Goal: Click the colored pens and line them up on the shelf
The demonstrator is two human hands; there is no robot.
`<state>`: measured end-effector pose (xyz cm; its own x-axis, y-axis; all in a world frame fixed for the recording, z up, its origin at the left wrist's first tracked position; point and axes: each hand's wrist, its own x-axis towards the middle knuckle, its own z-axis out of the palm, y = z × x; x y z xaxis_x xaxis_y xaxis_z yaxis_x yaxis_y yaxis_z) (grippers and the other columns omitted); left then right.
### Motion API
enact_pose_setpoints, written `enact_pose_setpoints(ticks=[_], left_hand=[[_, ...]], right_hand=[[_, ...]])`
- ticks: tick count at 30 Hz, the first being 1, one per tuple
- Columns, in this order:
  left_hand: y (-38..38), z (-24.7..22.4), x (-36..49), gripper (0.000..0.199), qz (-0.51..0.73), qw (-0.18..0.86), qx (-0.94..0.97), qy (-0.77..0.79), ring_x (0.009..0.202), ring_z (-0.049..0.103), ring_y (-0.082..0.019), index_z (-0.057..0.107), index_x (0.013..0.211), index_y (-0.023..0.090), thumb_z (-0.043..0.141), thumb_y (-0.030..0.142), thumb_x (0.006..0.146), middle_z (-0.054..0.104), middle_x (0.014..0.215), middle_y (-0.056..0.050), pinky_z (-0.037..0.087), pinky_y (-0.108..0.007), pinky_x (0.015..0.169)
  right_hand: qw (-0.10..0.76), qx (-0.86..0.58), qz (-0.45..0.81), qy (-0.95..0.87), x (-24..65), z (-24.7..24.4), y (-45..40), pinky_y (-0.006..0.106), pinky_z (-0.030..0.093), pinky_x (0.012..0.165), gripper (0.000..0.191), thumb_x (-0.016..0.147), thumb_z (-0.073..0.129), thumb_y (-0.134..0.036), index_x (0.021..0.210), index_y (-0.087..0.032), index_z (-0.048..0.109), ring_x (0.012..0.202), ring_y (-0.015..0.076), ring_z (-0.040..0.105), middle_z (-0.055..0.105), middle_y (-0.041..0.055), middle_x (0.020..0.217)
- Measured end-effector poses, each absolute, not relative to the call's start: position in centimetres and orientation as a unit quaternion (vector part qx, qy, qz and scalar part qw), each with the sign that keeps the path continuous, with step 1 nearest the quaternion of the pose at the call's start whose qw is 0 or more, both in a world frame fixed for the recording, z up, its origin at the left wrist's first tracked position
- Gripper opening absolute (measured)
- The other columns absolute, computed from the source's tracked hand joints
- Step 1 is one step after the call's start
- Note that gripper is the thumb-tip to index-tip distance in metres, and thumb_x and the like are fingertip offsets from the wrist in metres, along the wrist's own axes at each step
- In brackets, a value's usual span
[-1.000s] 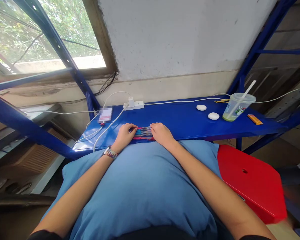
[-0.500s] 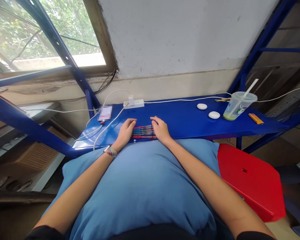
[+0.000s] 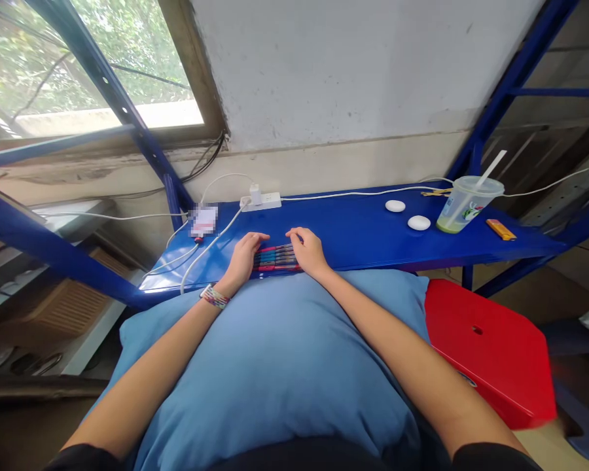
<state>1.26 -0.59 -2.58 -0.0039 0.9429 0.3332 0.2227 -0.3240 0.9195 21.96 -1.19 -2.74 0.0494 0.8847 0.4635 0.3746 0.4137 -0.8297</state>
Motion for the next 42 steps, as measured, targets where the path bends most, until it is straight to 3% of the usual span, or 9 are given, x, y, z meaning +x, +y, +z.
enact_pose_setpoints(ticks=[5,10,20,26,29,32,35,38,42], left_hand=[[-1.7,-1.2,1.3,0.030,0.514,0.321,0.627,0.489,0.108,0.068,-0.026,0.076,0.095,0.023,0.051,0.036,0.103,0.078,0.108,-0.006,0.052,-0.038,0.101],[-2.0,-0.9,1.4,0.029,0.512,0.321,0.629,0.490,0.106,0.068,-0.025,0.075,0.093,0.023,0.050,0.033,0.103,0.078,0.105,-0.006,0.053,-0.036,0.096],[-1.7,-1.2,1.4,0.028,0.515,0.315,0.632,0.486,0.104,0.068,-0.024,0.074,0.092,0.023,0.051,0.033,0.105,0.077,0.102,-0.005,0.053,-0.036,0.096],[-2.0,-0.9,1.4,0.028,0.505,0.312,0.641,0.487,0.107,0.068,-0.024,0.074,0.094,0.023,0.051,0.033,0.106,0.078,0.105,-0.005,0.052,-0.037,0.099],[-2.6,-0.4,1.5,0.027,0.508,0.286,0.665,0.467,0.109,0.069,-0.025,0.074,0.097,0.023,0.052,0.035,0.106,0.077,0.107,-0.005,0.051,-0.037,0.101],[-3.5,0.2,1.6,0.031,0.489,0.244,0.714,0.437,0.107,0.070,-0.025,0.075,0.095,0.024,0.053,0.041,0.107,0.079,0.105,-0.005,0.051,-0.039,0.102],[-4.0,0.7,1.6,0.027,0.457,0.223,0.749,0.425,0.099,0.071,-0.026,0.078,0.094,0.025,0.062,0.045,0.104,0.081,0.099,-0.004,0.053,-0.039,0.098],[-4.2,1.0,1.5,0.021,0.469,0.215,0.748,0.418,0.102,0.073,-0.026,0.080,0.101,0.025,0.067,0.042,0.102,0.083,0.106,-0.005,0.055,-0.039,0.099],[-4.1,1.3,1.4,0.020,0.503,0.224,0.721,0.420,0.107,0.074,-0.026,0.081,0.107,0.024,0.068,0.039,0.102,0.083,0.113,-0.007,0.057,-0.040,0.102]], right_hand=[[0.465,-0.387,0.153,-0.782,22.8,-1.9,-3.1,0.060,0.045,0.125,0.007,0.090,0.078,-0.026,0.092,-0.027,0.084,0.147,0.0372,0.059,0.080,0.0095,0.134],[0.372,-0.315,0.111,-0.866,23.1,-1.1,-4.5,0.062,0.048,0.122,0.010,0.085,0.083,-0.017,0.083,-0.026,0.083,0.149,0.0390,0.054,0.078,0.0092,0.136],[0.347,-0.342,0.109,-0.867,23.0,-1.2,-4.2,0.064,0.048,0.120,0.012,0.081,0.088,-0.017,0.084,-0.027,0.082,0.144,0.0400,0.056,0.078,0.0080,0.135],[0.353,-0.336,0.131,-0.863,22.9,-1.2,-4.1,0.059,0.049,0.119,0.014,0.081,0.084,-0.013,0.081,-0.026,0.080,0.139,0.0368,0.060,0.080,0.0078,0.132],[0.392,-0.318,0.138,-0.852,22.8,-1.0,-4.2,0.053,0.052,0.116,0.013,0.083,0.078,-0.014,0.083,-0.026,0.077,0.130,0.0328,0.065,0.082,0.0067,0.123],[0.433,-0.344,0.148,-0.820,22.8,-0.7,-4.5,0.045,0.057,0.102,0.007,0.091,0.072,-0.022,0.092,-0.026,0.077,0.111,0.0284,0.071,0.083,0.0059,0.109],[0.452,-0.404,0.156,-0.779,23.0,-0.5,-4.4,0.038,0.057,0.089,0.012,0.099,0.067,-0.033,0.101,-0.027,0.078,0.093,0.0250,0.072,0.080,0.0040,0.096],[0.479,-0.450,0.177,-0.733,23.4,-0.4,-3.8,0.037,0.057,0.083,0.021,0.099,0.070,-0.046,0.101,-0.027,0.079,0.082,0.0231,0.069,0.076,0.0019,0.084],[0.548,-0.442,0.368,-0.608,24.0,-0.1,-2.9,0.034,0.057,0.063,0.037,0.087,0.081,-0.061,0.088,-0.025,0.080,0.062,0.0187,0.062,0.069,0.0000,0.070]])
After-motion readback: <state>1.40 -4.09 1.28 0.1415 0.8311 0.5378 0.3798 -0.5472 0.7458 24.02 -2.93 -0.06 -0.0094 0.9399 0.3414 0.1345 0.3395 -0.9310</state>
